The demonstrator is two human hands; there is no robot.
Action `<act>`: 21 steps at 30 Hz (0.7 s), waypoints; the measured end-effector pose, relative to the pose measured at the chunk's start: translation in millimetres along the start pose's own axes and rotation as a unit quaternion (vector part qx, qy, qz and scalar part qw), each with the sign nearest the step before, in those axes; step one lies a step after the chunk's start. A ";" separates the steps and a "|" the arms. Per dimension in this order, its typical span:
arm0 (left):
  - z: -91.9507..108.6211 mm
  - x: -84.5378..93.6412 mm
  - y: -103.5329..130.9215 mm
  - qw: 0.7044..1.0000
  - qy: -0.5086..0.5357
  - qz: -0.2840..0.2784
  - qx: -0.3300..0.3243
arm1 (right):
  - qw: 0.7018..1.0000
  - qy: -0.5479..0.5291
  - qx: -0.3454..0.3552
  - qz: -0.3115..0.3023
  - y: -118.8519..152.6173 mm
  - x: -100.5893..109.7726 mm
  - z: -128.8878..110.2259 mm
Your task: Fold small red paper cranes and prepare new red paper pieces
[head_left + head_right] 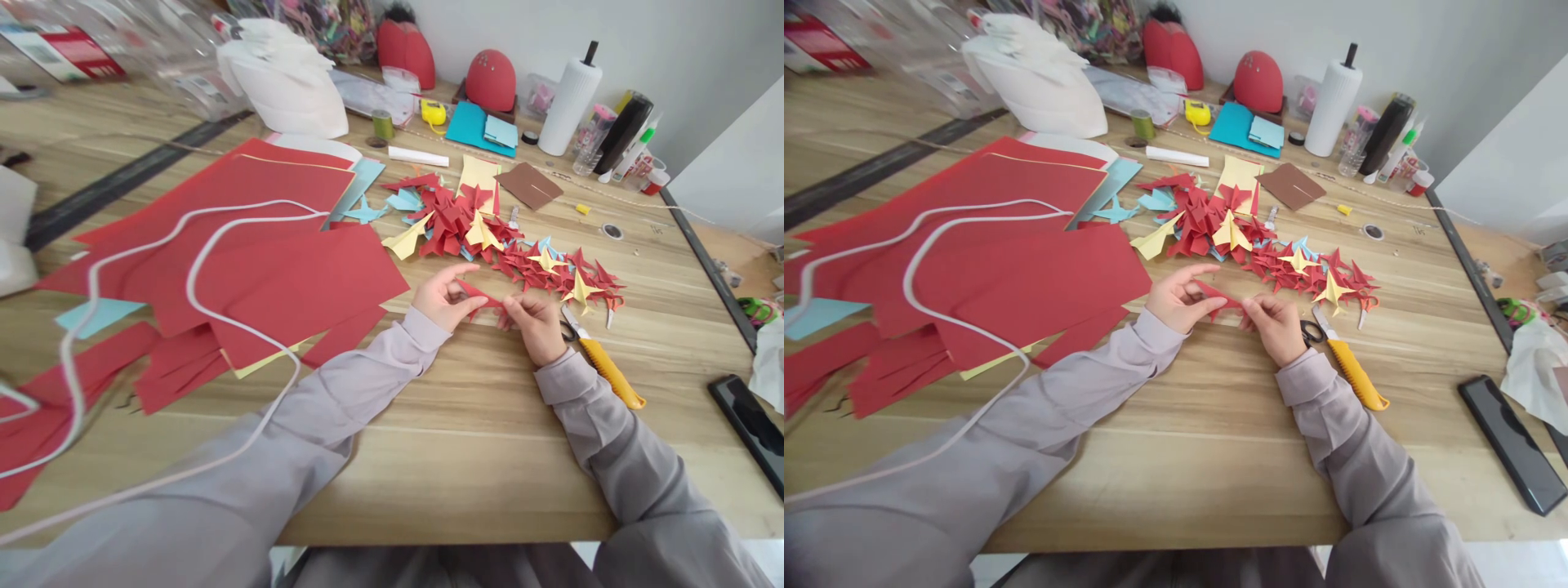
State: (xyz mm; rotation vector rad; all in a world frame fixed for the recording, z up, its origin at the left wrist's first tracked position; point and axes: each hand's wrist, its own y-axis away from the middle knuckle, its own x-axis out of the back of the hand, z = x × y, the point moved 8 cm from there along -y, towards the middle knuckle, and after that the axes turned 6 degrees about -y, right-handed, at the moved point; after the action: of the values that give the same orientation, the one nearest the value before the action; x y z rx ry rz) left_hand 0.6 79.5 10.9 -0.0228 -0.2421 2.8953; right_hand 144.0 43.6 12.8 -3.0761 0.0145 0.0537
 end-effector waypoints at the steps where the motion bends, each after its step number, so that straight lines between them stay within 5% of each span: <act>1: 0.5 1.1 -0.3 1.000 -0.001 0.003 0.003 | 1.000 -0.015 -0.001 0.007 -0.2 1.1 0.0; 6: 0.8 6.5 -1.8 1.000 0.002 0.024 0.008 | 0.992 -0.071 0.053 0.086 0.9 12.0 -7.7; 21: 11.9 5.2 5.9 0.995 -0.074 0.046 -0.045 | 0.999 -0.023 0.021 0.033 -0.3 5.7 3.5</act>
State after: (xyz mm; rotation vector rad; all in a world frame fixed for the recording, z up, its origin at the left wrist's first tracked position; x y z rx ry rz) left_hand -6.2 73.2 21.6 0.1693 -0.4081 2.9793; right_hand 149.6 44.1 9.1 -3.0316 0.1123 0.1258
